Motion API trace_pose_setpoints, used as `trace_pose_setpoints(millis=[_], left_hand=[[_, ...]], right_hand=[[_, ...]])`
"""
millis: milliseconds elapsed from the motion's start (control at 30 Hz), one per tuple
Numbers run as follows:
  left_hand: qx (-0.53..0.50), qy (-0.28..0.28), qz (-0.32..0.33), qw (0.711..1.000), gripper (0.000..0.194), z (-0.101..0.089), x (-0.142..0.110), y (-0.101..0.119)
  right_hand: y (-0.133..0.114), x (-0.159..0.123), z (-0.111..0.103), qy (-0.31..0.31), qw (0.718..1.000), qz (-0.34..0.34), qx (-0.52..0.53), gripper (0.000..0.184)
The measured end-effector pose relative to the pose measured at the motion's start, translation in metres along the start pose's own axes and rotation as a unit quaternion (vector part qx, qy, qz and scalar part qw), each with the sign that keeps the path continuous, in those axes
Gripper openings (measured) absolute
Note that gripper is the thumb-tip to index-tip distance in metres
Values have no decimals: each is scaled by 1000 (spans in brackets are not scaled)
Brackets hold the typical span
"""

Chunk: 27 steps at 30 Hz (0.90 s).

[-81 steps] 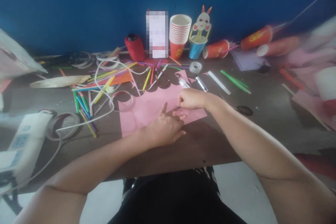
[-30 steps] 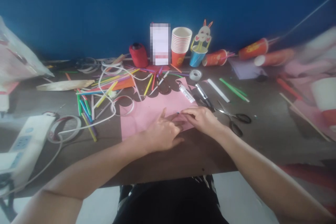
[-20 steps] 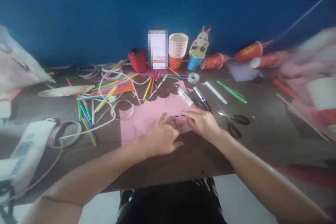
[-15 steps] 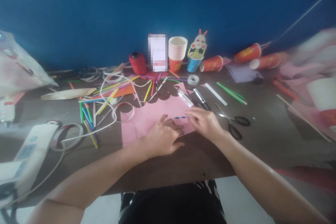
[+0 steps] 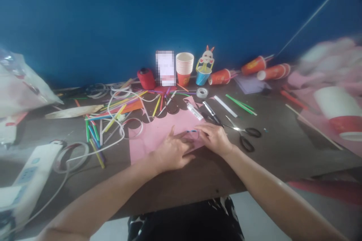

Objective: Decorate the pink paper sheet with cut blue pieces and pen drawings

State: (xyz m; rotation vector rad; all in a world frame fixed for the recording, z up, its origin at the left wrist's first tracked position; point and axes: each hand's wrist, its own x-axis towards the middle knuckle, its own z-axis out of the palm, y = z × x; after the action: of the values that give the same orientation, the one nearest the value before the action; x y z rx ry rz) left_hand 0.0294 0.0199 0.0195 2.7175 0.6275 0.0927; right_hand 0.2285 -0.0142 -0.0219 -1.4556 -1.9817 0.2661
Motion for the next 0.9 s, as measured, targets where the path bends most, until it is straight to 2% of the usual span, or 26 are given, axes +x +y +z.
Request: trace_pose_setpoints(millis=[100, 200, 333, 400, 467, 533, 567, 633, 733, 800, 900], left_hand=[[3, -8, 1, 1000, 29, -1, -1, -1], [17, -2, 6, 1000, 32, 1, -2, -1], [61, 15, 28, 998, 33, 5, 0, 2], [90, 10, 50, 995, 34, 7, 2, 3], [112, 4, 74, 991, 35, 9, 3, 4], [122, 5, 90, 988, 38, 11, 1, 3], [121, 6, 92, 988, 41, 12, 0, 3], [115, 12, 87, 989, 50, 15, -3, 1], [108, 24, 69, 991, 59, 19, -5, 1], [109, 27, 64, 992, 58, 21, -4, 3], [112, 20, 64, 991, 52, 19, 0, 5]], right_hand=[[-1, -1, 2, -34, 999, -1, -43, 27], [-5, -2, 0, 6, 999, 15, -29, 25], [-3, 1, -16, 163, 983, 81, 4, 23], [4, 3, -30, 262, 957, 127, -6, 22], [16, 6, -46, 351, 919, 180, 9, 21], [27, 6, -63, 401, 886, 221, 70, 22], [32, 6, -71, 405, 879, 231, 101, 23], [37, 3, -83, 363, 892, 241, 120, 22], [32, 4, -86, 197, 952, 232, 38, 20], [24, 12, -76, 76, 976, 197, -40, 19], [12, 34, -52, -41, 976, 138, -160, 22]])
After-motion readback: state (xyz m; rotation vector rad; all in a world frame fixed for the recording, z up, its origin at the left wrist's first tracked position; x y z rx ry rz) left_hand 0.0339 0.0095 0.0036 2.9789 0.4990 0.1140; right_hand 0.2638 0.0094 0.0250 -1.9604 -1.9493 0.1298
